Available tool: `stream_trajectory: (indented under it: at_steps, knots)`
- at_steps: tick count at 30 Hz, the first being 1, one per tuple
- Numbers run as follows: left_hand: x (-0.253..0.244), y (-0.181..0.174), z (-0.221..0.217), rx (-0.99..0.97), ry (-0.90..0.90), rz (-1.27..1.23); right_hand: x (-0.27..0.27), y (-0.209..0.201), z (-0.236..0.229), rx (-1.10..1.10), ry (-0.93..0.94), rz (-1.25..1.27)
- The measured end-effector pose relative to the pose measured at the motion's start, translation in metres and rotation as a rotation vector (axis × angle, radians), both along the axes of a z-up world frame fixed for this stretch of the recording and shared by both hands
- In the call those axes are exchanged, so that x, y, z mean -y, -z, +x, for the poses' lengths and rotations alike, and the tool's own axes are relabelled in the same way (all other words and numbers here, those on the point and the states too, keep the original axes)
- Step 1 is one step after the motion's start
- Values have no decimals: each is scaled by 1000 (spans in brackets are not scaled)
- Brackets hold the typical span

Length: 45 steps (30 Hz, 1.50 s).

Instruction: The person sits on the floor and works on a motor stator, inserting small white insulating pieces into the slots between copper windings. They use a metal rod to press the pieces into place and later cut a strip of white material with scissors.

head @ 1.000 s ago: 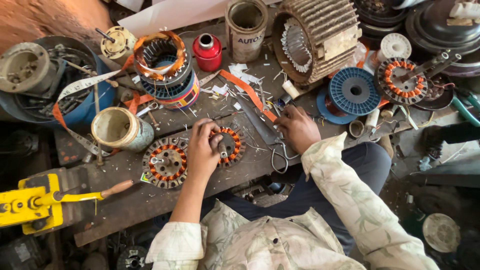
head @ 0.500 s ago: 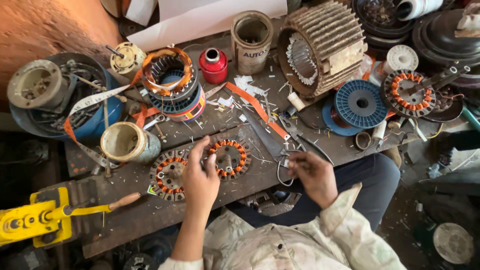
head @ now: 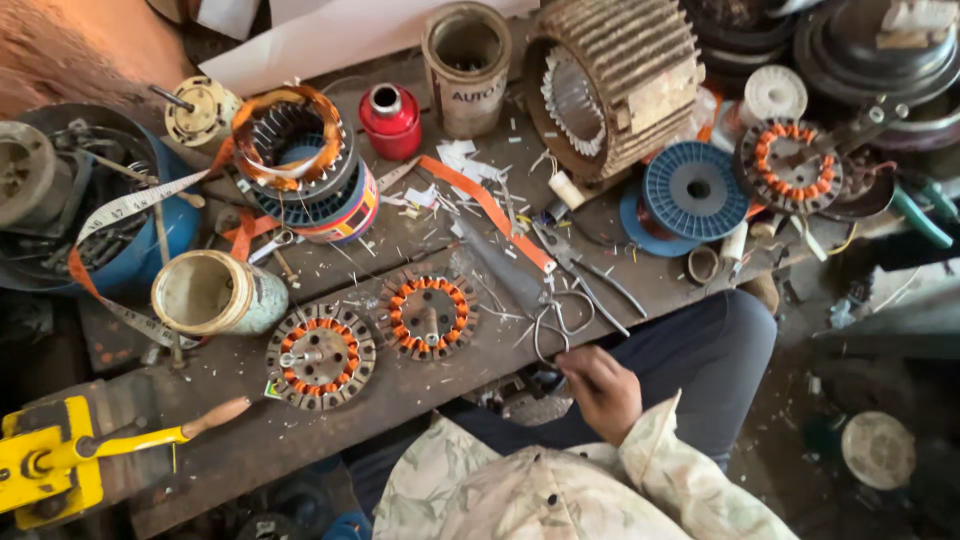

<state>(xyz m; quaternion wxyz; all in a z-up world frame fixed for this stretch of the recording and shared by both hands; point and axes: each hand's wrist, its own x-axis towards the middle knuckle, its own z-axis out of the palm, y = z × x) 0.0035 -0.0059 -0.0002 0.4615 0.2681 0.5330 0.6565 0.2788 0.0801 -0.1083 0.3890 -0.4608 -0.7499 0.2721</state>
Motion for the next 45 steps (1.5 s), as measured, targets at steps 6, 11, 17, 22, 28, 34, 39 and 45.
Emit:
stream_trajectory:
  at_steps: [6,11,17,22,28,34,39,45]
  knots:
    - [19,-4,7,19,-53,-28,11,-4,1,-171,13,169]
    - [24,-3,6,6,-44,-41,6,-11,-10,-211,-6,104]
    - [20,-7,9,-8,-38,-28,2,-14,-14,-183,-27,116]
    - [20,-19,2,-70,-54,-12,5,-14,-17,-204,-31,116]
    - [12,-20,4,-208,-78,40,7,-22,-22,-224,-13,69]
    - [6,-36,-3,-564,-102,111,13,-60,-47,-314,-24,-108]
    - [-3,-35,10,-528,129,5,3,-119,-68,-128,-124,292]
    - [-15,-14,31,278,224,-129,-17,-161,-73,12,-422,682]
